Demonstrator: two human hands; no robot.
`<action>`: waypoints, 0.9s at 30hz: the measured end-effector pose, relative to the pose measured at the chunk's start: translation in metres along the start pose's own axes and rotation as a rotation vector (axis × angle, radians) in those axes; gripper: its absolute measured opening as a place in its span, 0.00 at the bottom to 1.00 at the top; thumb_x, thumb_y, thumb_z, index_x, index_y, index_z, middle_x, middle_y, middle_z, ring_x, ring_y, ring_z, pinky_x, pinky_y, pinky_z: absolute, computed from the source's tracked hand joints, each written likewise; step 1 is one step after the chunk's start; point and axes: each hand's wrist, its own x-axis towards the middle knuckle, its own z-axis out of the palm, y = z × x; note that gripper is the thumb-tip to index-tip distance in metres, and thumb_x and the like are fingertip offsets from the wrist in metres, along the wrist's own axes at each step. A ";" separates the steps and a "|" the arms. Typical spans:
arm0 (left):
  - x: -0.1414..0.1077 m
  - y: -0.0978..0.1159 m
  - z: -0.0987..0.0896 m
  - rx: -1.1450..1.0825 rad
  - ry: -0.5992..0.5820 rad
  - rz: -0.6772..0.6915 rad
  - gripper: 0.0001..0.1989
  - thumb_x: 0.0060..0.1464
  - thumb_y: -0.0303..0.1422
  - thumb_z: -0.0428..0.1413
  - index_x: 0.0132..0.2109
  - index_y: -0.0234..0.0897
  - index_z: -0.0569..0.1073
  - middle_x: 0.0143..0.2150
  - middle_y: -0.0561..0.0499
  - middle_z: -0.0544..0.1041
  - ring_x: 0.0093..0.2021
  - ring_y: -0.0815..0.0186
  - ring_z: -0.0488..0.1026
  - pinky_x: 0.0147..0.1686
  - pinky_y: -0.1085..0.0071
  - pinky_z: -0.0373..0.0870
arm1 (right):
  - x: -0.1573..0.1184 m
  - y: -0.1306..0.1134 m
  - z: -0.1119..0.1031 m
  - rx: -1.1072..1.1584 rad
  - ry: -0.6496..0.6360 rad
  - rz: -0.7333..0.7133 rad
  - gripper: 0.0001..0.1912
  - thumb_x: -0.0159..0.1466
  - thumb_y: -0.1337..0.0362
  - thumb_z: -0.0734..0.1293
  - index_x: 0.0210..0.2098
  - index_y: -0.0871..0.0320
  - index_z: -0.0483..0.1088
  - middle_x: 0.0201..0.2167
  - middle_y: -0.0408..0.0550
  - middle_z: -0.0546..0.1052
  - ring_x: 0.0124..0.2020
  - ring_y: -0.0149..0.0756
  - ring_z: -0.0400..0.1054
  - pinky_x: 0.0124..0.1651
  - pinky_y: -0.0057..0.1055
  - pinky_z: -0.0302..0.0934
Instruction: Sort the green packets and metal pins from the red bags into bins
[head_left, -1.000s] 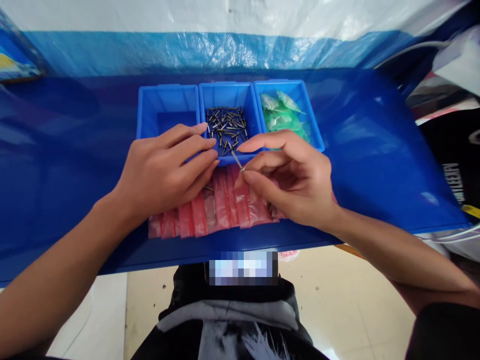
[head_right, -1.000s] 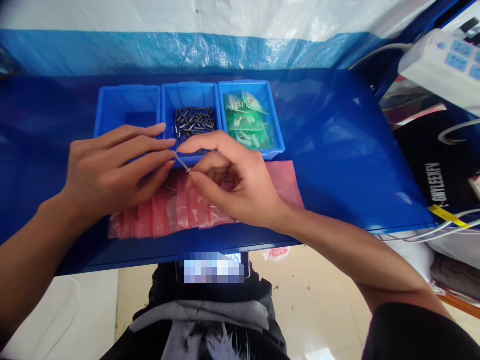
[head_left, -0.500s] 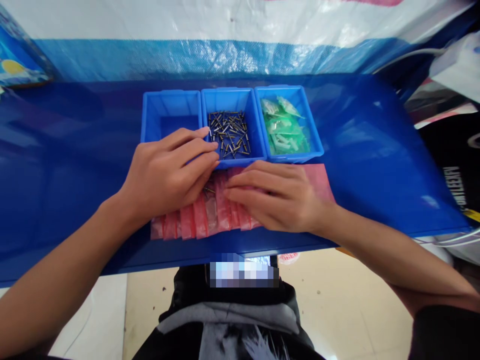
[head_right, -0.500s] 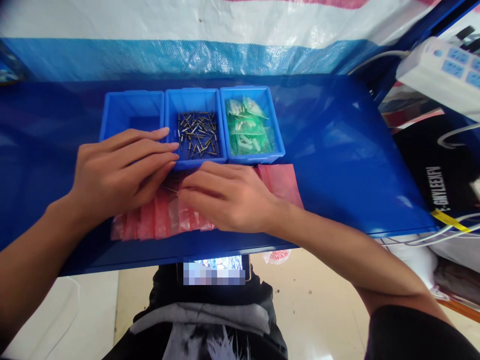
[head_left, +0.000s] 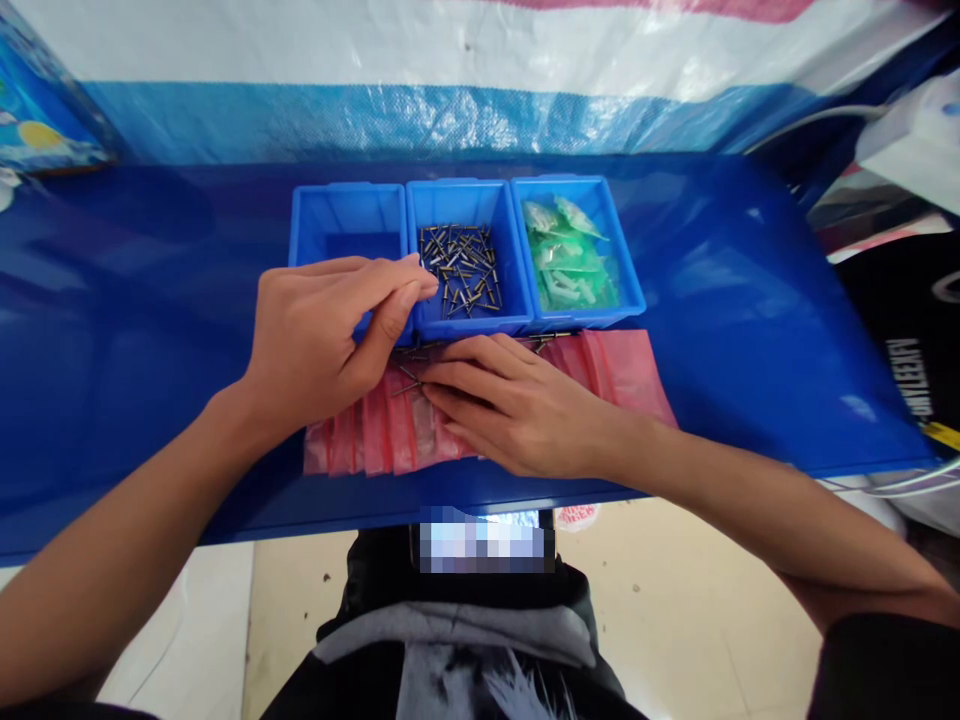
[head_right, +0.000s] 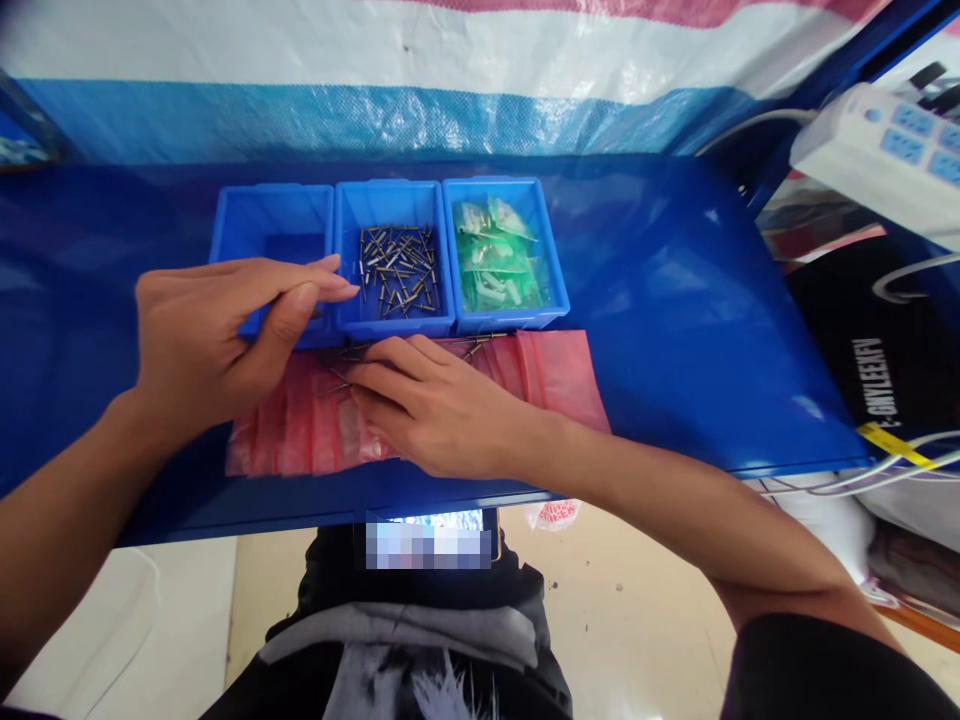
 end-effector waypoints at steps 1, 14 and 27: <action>0.000 0.000 0.000 -0.004 0.000 -0.002 0.11 0.77 0.32 0.53 0.55 0.45 0.81 0.53 0.58 0.87 0.54 0.64 0.87 0.48 0.65 0.85 | 0.001 0.000 0.000 0.009 -0.006 0.007 0.13 0.78 0.68 0.64 0.53 0.68 0.78 0.58 0.62 0.80 0.59 0.51 0.68 0.58 0.51 0.71; 0.001 0.002 0.001 -0.012 -0.041 -0.069 0.12 0.77 0.34 0.52 0.50 0.47 0.81 0.50 0.61 0.88 0.57 0.63 0.85 0.49 0.66 0.83 | 0.005 -0.001 -0.014 0.348 -0.106 0.119 0.17 0.77 0.63 0.65 0.59 0.67 0.76 0.59 0.65 0.74 0.60 0.50 0.65 0.63 0.56 0.70; 0.001 0.002 0.000 -0.029 -0.030 -0.048 0.11 0.77 0.34 0.53 0.52 0.48 0.81 0.50 0.60 0.88 0.57 0.62 0.86 0.48 0.63 0.84 | 0.000 0.015 -0.032 0.679 0.353 0.581 0.24 0.74 0.68 0.67 0.67 0.49 0.76 0.70 0.56 0.72 0.43 0.35 0.77 0.35 0.33 0.77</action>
